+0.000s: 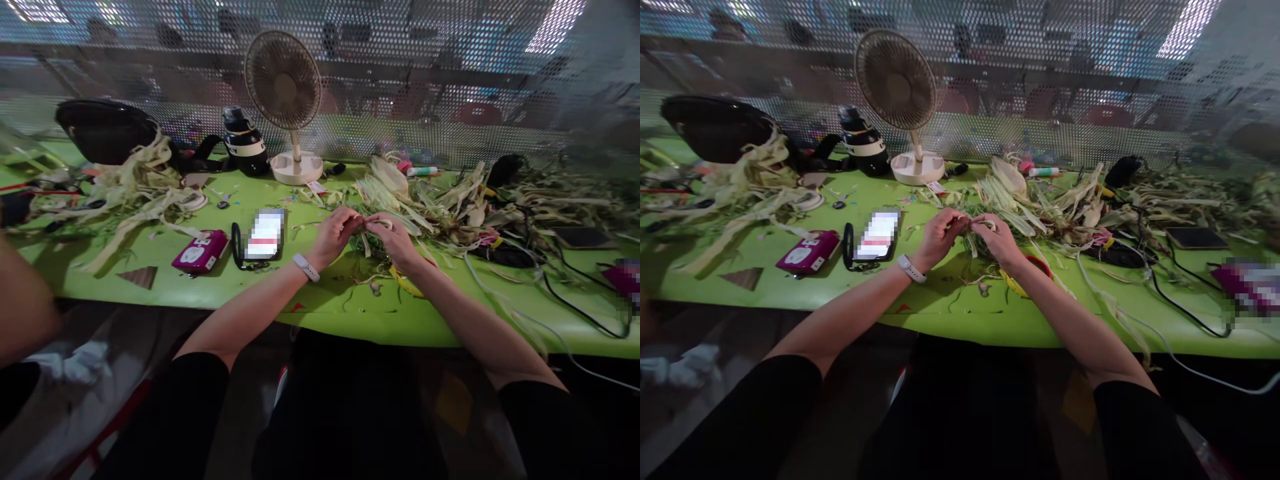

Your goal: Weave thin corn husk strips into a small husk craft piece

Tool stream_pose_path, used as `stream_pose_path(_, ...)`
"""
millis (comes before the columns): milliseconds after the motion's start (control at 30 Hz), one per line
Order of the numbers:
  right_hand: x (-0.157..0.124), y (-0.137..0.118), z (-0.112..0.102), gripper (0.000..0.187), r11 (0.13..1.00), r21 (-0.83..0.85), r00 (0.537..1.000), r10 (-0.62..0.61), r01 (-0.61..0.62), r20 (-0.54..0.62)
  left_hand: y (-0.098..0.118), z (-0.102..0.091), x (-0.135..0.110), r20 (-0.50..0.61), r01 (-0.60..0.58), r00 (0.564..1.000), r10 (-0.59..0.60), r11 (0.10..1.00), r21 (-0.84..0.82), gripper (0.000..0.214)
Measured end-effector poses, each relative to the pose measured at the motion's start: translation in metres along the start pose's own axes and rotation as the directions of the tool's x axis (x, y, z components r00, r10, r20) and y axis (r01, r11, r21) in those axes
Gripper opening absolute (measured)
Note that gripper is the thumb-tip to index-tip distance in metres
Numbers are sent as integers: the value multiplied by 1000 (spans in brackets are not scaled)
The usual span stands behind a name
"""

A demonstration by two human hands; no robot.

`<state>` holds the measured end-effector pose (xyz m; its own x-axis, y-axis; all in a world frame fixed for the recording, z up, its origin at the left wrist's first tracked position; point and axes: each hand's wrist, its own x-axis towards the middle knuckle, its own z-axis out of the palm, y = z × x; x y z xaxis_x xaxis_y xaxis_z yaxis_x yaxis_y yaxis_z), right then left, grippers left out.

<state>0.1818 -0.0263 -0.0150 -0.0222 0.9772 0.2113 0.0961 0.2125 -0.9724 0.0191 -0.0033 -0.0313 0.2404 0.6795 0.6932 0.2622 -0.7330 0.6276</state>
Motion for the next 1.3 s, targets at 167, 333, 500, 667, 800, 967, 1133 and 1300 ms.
stream_pose_path(167,-2,6,6,18,992,123,999,37,-35,-12,-5,1,0,-71,-154,984,165,978,143,30)
stream_pose_path(333,-3,10,11,20,971,216,995,94,-97,27,-4,3,-2,-47,-176,982,181,980,94,28)
stream_pose_path(500,-5,8,14,22,949,255,983,184,-183,21,1,3,-2,-58,-107,992,110,993,47,34)
stream_pose_path(667,-5,1,12,21,924,332,977,212,-191,-30,6,-4,4,74,154,986,-146,982,-112,37)
stream_pose_path(800,-3,-2,7,22,924,348,972,208,-159,-107,4,-14,10,361,390,882,-301,898,-204,41)
stream_pose_path(967,-2,0,-1,25,951,296,992,111,-90,-56,1,-17,12,453,327,871,-190,913,-244,38)
stream_pose_path(1133,-1,0,-8,27,987,156,999,31,-29,-9,4,-17,12,440,298,882,-168,922,-245,40)
stream_pose_path(1300,-3,-4,-12,26,998,36,999,-54,54,-4,1,-15,10,446,293,883,-143,912,-288,43)
